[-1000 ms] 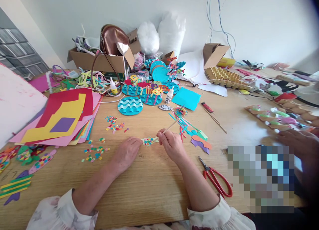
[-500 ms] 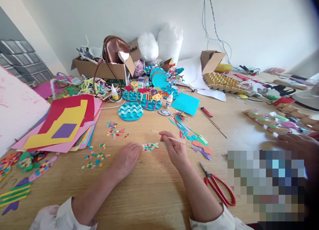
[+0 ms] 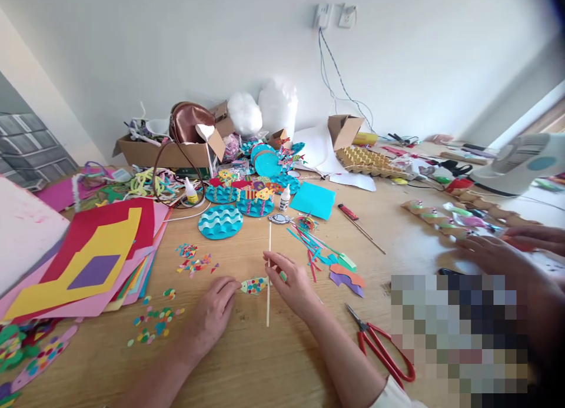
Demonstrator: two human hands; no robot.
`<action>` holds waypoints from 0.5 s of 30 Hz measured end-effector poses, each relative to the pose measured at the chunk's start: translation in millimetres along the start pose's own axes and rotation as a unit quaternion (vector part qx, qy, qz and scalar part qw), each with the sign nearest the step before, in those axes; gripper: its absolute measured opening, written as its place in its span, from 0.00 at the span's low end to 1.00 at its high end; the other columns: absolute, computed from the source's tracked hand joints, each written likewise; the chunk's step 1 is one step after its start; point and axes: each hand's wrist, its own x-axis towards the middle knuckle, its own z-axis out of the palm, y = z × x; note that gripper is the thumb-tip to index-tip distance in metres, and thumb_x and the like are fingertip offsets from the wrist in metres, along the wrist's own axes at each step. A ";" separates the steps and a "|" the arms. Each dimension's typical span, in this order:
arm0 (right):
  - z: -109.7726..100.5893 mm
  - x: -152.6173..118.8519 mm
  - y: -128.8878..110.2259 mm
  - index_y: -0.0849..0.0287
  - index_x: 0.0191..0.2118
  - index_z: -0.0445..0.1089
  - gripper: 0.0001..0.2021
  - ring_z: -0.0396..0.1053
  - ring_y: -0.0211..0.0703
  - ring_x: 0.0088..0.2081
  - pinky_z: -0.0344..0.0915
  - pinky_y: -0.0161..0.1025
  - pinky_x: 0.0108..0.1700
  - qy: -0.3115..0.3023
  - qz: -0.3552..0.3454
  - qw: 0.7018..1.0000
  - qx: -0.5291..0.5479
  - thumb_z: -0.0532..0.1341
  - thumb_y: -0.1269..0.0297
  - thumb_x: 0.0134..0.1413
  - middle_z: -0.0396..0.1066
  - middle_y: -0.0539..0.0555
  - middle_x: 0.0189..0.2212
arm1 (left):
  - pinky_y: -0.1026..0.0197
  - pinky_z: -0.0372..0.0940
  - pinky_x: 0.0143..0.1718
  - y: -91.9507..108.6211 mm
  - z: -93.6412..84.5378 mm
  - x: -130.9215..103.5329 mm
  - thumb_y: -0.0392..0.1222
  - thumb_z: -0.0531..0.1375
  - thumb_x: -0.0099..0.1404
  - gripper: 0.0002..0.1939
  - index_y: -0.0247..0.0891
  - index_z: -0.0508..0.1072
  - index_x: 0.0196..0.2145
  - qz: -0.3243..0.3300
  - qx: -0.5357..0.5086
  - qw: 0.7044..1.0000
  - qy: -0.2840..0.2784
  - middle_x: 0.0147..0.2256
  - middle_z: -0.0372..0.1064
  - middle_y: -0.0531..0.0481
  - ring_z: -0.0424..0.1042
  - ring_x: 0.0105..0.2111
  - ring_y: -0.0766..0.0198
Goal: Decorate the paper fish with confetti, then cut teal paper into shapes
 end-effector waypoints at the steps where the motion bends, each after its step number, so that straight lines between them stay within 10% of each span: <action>1: 0.7 0.6 2.3 0.57 0.43 0.70 0.14 0.71 0.40 0.32 0.67 0.35 0.34 0.013 0.004 1.000 -0.006 0.54 0.71 0.52 0.73 0.56 0.35 | 0.56 0.70 0.39 -1.8 0.8 -0.4 0.30 0.48 0.61 0.13 0.40 0.70 0.37 0.000 0.004 1.000 0.005 0.35 0.71 0.47 0.71 0.36 0.60; 8: -35.7 3.3 1.4 0.58 0.51 0.61 0.20 0.68 0.37 0.27 0.63 0.33 0.29 0.097 0.081 0.989 -0.077 0.52 0.72 0.50 0.72 0.52 0.31 | 0.55 0.70 0.39 -12.0 4.3 -2.3 0.30 0.49 0.59 0.13 0.39 0.69 0.37 -0.001 0.016 1.000 0.020 0.35 0.72 0.48 0.72 0.37 0.60; 15: -72.5 5.8 13.8 0.59 0.47 0.64 0.18 0.68 0.41 0.29 0.57 0.34 0.28 -0.052 0.189 0.939 -0.283 0.55 0.76 0.48 0.72 0.50 0.27 | 0.56 0.70 0.40 -13.4 1.6 0.2 0.29 0.50 0.58 0.13 0.40 0.69 0.38 -0.008 0.005 1.000 -0.011 0.36 0.72 0.48 0.72 0.38 0.61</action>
